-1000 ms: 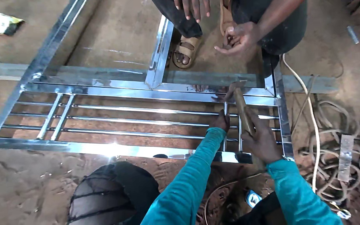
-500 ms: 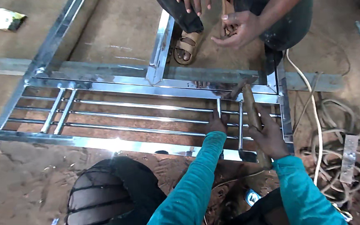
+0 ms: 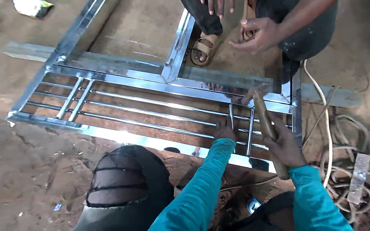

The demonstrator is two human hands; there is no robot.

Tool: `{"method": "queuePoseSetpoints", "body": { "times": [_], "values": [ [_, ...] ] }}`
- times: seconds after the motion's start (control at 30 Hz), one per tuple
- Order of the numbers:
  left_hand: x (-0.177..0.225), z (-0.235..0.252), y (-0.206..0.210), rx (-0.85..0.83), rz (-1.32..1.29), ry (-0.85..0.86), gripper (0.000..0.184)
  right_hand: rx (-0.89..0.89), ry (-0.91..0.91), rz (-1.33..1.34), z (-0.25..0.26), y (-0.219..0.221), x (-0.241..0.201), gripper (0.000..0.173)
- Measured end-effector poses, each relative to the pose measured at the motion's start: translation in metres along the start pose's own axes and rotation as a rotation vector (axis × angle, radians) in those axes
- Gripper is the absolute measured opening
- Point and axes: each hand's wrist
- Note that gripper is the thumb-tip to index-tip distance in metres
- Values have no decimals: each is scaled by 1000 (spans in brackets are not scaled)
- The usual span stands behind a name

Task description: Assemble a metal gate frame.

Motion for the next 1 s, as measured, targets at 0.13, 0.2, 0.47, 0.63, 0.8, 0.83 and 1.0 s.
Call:
{"method": "queuePoseSetpoints", "body": {
  "times": [0.13, 0.2, 0.47, 0.63, 0.8, 0.83, 1.0],
  "values": [
    [-19, -4, 1, -23, 54, 93, 92, -165, -58, -216, 15, -9, -16, 77],
    [-21, -2, -4, -97, 33, 127, 91, -287, -139, -345, 33, -23, -34, 78],
    [-28, 6, -11, -213, -36, 172, 107, -431, -80, -318, 50, -49, -92, 75],
    [-29, 8, -10, -207, -72, 186, 106, -503, -175, -674, 62, -41, -101, 75],
    [-31, 5, -17, -253, -109, 234, 100, -782, -363, -983, 89, -21, -168, 67],
    [-32, 5, -16, -253, -109, 240, 97, -821, -398, -1038, 94, -14, -180, 65],
    [-29, 9, -14, -293, -50, 199, 91, -911, -580, -1117, 126, 5, -199, 67]
  ]
}}
Point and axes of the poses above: each hand's wrist, its own z-axis towards the middle knuckle, its own y-axis out of the palm, x = y × z, and after that the axes turned 3 degrees about -x, right-handed
